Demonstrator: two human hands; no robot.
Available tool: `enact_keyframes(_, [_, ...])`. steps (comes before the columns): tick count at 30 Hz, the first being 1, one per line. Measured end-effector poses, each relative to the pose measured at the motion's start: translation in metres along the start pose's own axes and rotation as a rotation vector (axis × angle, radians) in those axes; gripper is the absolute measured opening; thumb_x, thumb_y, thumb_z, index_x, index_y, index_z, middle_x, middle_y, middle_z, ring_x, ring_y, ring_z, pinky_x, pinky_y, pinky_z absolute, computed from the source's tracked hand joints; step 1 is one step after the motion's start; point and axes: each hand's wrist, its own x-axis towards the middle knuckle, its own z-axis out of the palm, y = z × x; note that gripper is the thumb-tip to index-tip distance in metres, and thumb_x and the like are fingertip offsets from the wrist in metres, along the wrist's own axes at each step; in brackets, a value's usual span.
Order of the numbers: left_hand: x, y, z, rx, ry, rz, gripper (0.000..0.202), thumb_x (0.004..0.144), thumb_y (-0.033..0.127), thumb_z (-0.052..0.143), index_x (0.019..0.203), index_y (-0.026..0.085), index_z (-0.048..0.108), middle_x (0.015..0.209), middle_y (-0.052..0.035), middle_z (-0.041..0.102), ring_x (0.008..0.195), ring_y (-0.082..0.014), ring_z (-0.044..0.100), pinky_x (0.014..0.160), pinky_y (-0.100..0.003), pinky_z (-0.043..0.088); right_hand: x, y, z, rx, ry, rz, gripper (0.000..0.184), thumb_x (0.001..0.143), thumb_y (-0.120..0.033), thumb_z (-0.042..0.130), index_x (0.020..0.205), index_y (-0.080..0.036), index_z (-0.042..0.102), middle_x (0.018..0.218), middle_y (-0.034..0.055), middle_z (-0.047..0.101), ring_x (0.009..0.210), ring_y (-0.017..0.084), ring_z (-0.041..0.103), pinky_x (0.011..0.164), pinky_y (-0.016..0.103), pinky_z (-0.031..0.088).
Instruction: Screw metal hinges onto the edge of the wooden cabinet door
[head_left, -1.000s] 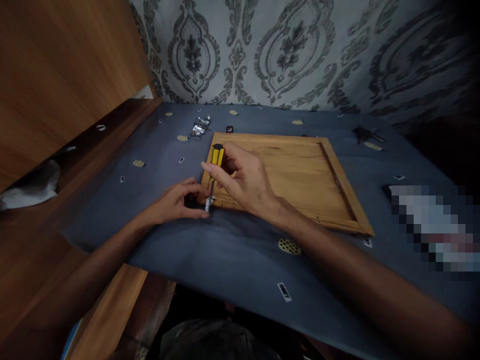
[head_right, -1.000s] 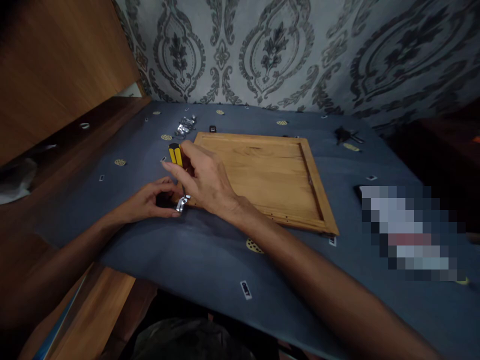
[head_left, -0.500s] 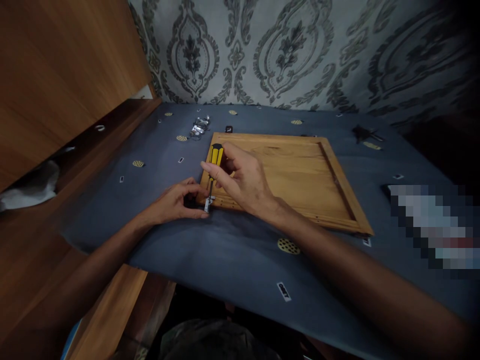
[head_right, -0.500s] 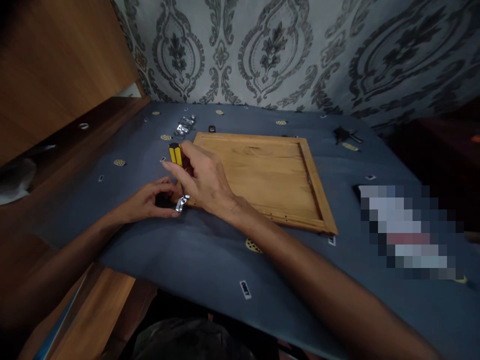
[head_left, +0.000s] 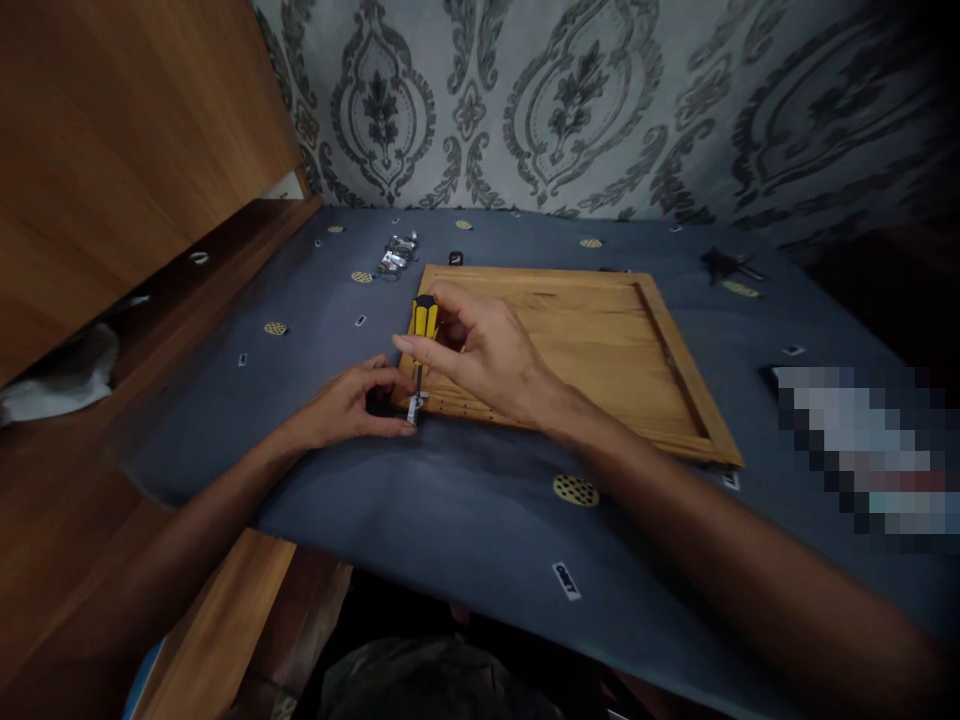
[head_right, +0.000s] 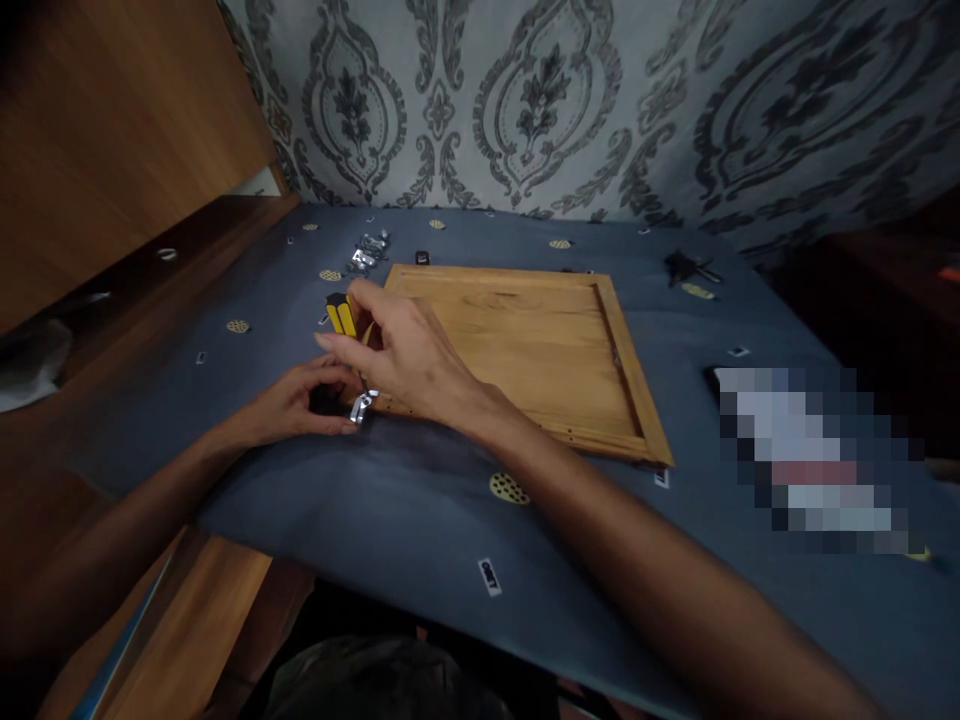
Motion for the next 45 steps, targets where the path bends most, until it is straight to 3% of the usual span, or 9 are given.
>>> enact_keyframes(4, [0.0,-0.001,0.0,0.004,0.001,-0.001,0.045,0.073,0.052,0.081,0.105,0.023,0.07,0.102,-0.0036,0.058,0.091,-0.0194,0.055,0.082,-0.034,0.047,0.004,0.003,-0.01,0.1,-0.12,-0.008,0.033,0.088,-0.051,0.071,0.082,-0.023,0.054,0.073,-0.0031,0.056,0.064,0.013,0.051,0.057,0.028,0.043])
enact_keyframes(9, [0.0,-0.002,-0.001,0.0,-0.008,-0.004,0.046,0.074,0.052,0.081,0.109,0.023,0.07,0.1,-0.0032,0.057,0.092,-0.0195,0.056,0.084,-0.035,0.048,0.006,0.003,-0.018,0.166,-0.251,-0.004,0.034,0.09,-0.052,0.068,0.08,-0.021,0.059,0.072,-0.0016,0.061,0.066,0.014,0.058,0.063,0.03,0.048])
enact_keyframes(18, [0.0,0.0,-0.001,0.004,-0.001,0.001,0.043,0.074,0.051,0.081,0.103,0.022,0.071,0.106,-0.0047,0.06,0.097,-0.0218,0.057,0.086,-0.036,0.048,0.0,-0.003,-0.009,-0.164,-0.082,-0.093,0.031,0.093,-0.04,0.066,0.075,-0.022,0.048,0.067,-0.0039,0.051,0.063,0.013,0.047,0.059,0.027,0.036])
enact_keyframes(23, [0.0,0.0,-0.001,0.005,0.001,-0.003,0.041,0.074,0.049,0.081,0.102,0.022,0.07,0.106,-0.004,0.06,0.098,-0.0213,0.057,0.089,-0.036,0.047,-0.002,0.002,-0.003,-0.131,-0.025,-0.091,0.026,0.096,-0.038,0.061,0.08,-0.02,0.053,0.073,-0.0022,0.054,0.067,0.013,0.049,0.062,0.028,0.038])
enact_keyframes(33, [0.001,0.0,-0.001,-0.003,-0.023,0.012,0.04,0.075,0.051,0.081,0.099,0.021,0.071,0.099,-0.0025,0.057,0.091,-0.0187,0.054,0.084,-0.034,0.046,-0.005,0.002,-0.001,-0.16,0.09,-0.166,0.029,0.098,-0.042,0.058,0.079,-0.023,0.047,0.071,-0.0032,0.048,0.062,0.013,0.044,0.059,0.029,0.038])
enact_keyframes(45, [0.0,-0.002,-0.001,0.013,-0.017,0.002,0.04,0.075,0.05,0.081,0.1,0.022,0.07,0.106,-0.0041,0.06,0.101,-0.0224,0.057,0.095,-0.04,0.047,-0.005,0.004,0.001,-0.183,0.053,-0.191,0.028,0.099,-0.038,0.057,0.078,-0.022,0.046,0.069,-0.0046,0.046,0.06,0.011,0.044,0.058,0.028,0.035])
